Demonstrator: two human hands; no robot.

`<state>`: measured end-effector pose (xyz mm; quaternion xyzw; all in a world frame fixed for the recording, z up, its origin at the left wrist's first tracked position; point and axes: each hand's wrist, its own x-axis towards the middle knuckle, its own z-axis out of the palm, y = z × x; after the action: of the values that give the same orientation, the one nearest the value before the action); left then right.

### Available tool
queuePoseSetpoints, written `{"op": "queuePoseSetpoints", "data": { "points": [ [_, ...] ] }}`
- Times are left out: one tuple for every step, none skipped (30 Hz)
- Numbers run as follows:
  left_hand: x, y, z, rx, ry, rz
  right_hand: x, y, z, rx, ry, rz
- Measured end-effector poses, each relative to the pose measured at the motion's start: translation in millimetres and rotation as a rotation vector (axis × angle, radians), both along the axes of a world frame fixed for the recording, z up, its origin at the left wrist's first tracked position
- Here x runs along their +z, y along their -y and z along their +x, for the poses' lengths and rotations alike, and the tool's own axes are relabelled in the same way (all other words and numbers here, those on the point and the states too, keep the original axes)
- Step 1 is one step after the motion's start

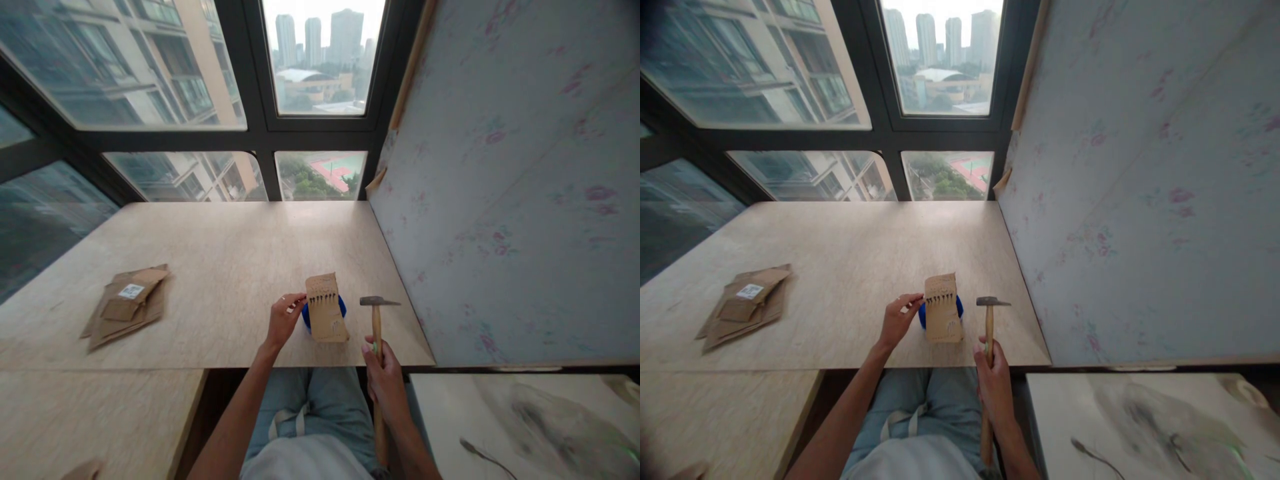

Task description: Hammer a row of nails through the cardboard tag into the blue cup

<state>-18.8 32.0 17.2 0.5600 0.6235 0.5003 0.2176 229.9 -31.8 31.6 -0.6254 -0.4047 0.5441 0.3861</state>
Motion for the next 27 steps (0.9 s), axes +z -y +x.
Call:
{"op": "queuePoseSetpoints", "data": {
  "points": [
    [-0.3, 0, 0, -0.004, 0.003, 0.007, -0.9, 0, 0, -0.001, -0.002, 0.001],
    [-0.7, 0, 0, -0.007, 0.004, 0.012, -1.5, 0, 0, 0.001, -0.004, 0.000],
    [-1.0, 0, 0, -0.010, 0.004, 0.013, -1.8, 0, 0, 0.003, -0.006, -0.003],
    [-1.4, 0, 0, -0.011, 0.005, 0.013, -1.8, 0, 0, 0.006, -0.010, -0.009],
    [-1.7, 0, 0, -0.011, 0.005, 0.010, -1.4, 1, 0, 0.006, -0.014, -0.016],
    [-1.9, -1, 0, -0.007, 0.006, 0.009, -0.9, 1, 0, 0.005, -0.017, -0.020],
    [-2.0, -1, 0, -0.002, 0.008, 0.010, -0.2, 1, 0, 0.002, -0.017, -0.019],
    [-2.0, -1, 0, 0.001, 0.010, 0.013, 0.3, 1, 0, -0.001, -0.015, -0.014],
    [-2.0, -1, 0, 0.001, 0.013, 0.016, 0.6, 0, 0, -0.002, -0.011, -0.005],
    [-1.9, -1, 0, -0.003, 0.015, 0.017, 0.6, 0, 0, 0.000, -0.005, 0.004],
    [-2.0, -1, 0, -0.010, 0.018, 0.017, 0.2, 0, 0, 0.003, -0.001, 0.012],
    [-2.1, -1, 0, -0.017, 0.020, 0.016, -0.5, 0, 0, 0.006, -0.001, 0.018],
    [-2.3, 0, 0, -0.024, 0.022, 0.018, -1.4, 0, 1, 0.009, -0.004, 0.020],
    [-2.7, 0, 0, -0.029, 0.024, 0.020, -2.2, 0, 1, 0.011, -0.006, 0.019],
    [-3.1, 0, 0, -0.031, 0.027, 0.025, -2.8, 0, 0, 0.012, -0.009, 0.017],
    [-3.6, 0, 1, -0.031, 0.028, 0.032, -3.1, 0, 0, 0.013, -0.012, 0.014],
    [-4.2, 0, 1, -0.030, 0.026, 0.039, -2.9, 0, 0, 0.013, -0.015, 0.011],
    [-4.8, 1, 1, -0.028, 0.024, 0.044, -2.3, 0, -1, 0.014, -0.019, 0.008],
    [-5.4, 0, 1, -0.027, 0.019, 0.050, -1.4, 0, -2, 0.015, -0.023, 0.007],
    [-6.0, 0, 1, -0.025, 0.012, 0.059, -0.3, 0, -2, 0.015, -0.027, 0.006],
    [-6.7, 0, 1, -0.027, 0.001, 0.071, 0.8, -1, -3, 0.016, -0.029, 0.004],
    [-7.5, 0, 0, -0.029, -0.013, 0.085, 1.7, -1, -3, 0.017, -0.028, 0.003],
    [-8.3, -1, 0, -0.030, -0.030, 0.103, 2.5, -1, -4, 0.017, -0.025, 0.001],
    [-9.2, -1, 0, -0.032, -0.048, 0.119, 2.9, -1, -4, 0.018, -0.020, 0.000],
    [-10.0, -1, 0, -0.033, -0.065, 0.134, 3.1, -1, -4, 0.019, -0.015, 0.000],
    [-10.8, -1, -1, -0.035, -0.079, 0.146, 3.2, -1, -4, 0.019, -0.012, 0.003],
    [-11.6, -1, -1, -0.035, -0.090, 0.156, 3.1, -1, -3, 0.020, -0.011, 0.004]
  ]
}}
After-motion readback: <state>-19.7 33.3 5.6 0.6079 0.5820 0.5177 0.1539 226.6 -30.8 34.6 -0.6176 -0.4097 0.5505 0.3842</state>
